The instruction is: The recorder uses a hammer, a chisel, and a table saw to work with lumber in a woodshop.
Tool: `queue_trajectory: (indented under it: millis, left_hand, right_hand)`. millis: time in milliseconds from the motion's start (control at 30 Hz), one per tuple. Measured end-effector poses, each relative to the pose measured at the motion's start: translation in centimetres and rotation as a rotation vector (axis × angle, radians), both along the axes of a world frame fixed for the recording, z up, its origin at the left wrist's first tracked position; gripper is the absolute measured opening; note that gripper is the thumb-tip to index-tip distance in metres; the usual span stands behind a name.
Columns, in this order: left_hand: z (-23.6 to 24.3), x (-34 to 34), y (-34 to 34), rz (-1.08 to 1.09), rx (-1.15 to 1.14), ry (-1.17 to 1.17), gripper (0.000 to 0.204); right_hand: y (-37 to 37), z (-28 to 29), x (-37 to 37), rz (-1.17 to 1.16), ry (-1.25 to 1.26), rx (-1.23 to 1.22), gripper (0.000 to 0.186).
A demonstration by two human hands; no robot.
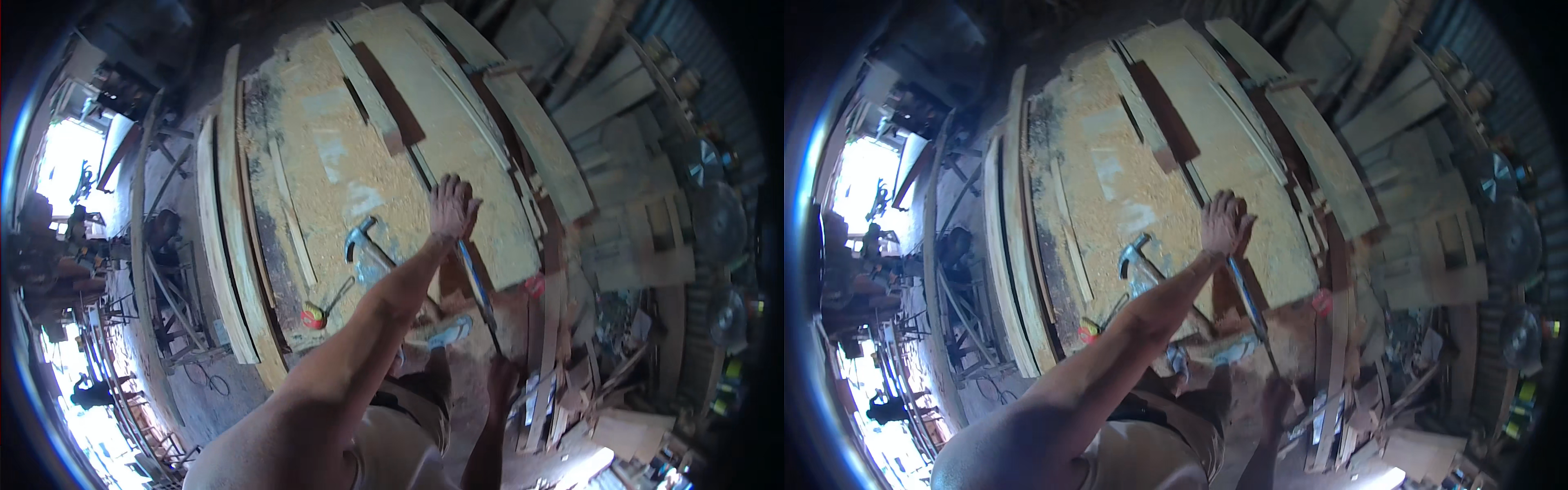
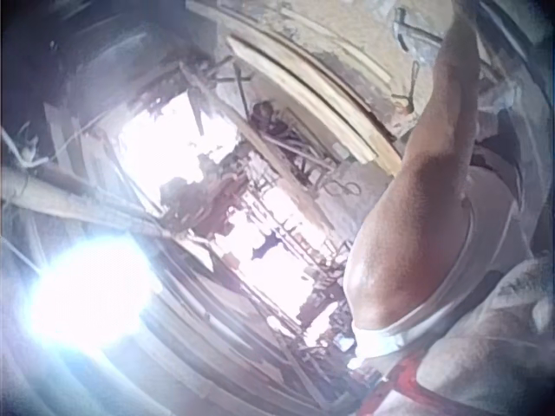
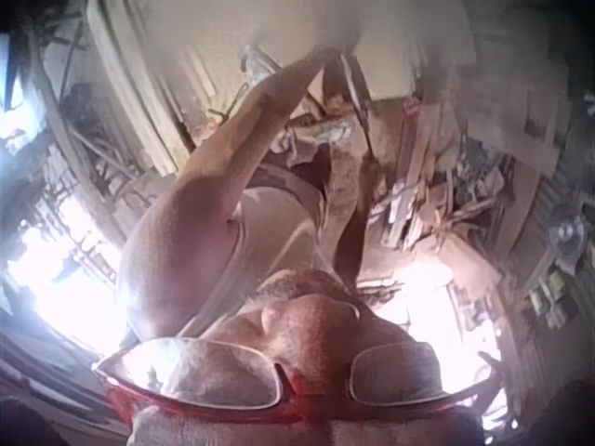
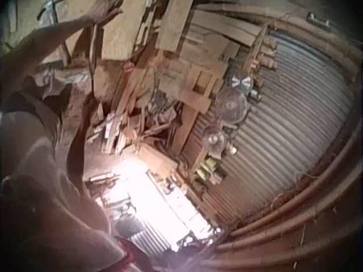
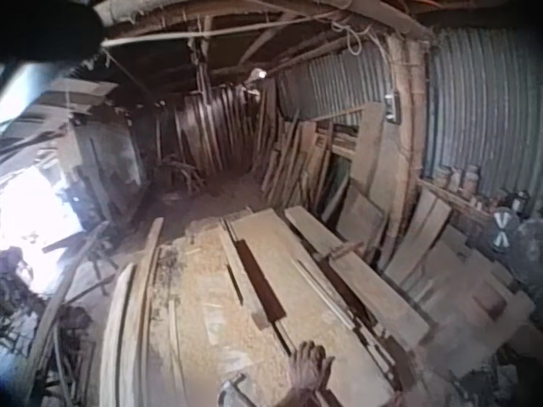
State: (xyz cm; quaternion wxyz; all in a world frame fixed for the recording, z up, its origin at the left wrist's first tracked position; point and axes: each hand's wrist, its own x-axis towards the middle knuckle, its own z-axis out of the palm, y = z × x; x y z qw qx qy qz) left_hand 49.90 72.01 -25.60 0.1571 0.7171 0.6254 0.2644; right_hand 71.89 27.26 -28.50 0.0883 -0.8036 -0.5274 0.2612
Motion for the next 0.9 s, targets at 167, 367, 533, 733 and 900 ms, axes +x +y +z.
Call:
queue_trajectory:
  millis: [167,367,533,733,900]
  left_hand:
    - [-0.7,-0.4,-0.3,-0.027,0.051,-0.017,0.064]
    - [1.4,-2.0,-1.0,-0.108,0.218,-0.152,0.050]
    - [3.4,-13.7,-9.5,-0.012,0.210,-0.125,0.041]
    - [9.1,-31.3,-21.8,0.396,-0.184,0.135,0.042]
    - [9.8,-33.8,-18.9,0.379,-0.097,0.114,0.055]
  right_hand:
    - [3.1,6.4,-6.7,0.253,0.048,-0.130,0.032]
    - [8.0,10.2,-15.5,0.318,0.117,0.355,0.029]
    - [16.7,8.3,-20.9,0.530,-0.094,0.303,0.052]
    - [24.4,6.3,-20.6,0.630,0.114,-0.002,0.060]
    - [22.9,8.5,-17.3,0.538,0.452,-0.037,0.053]
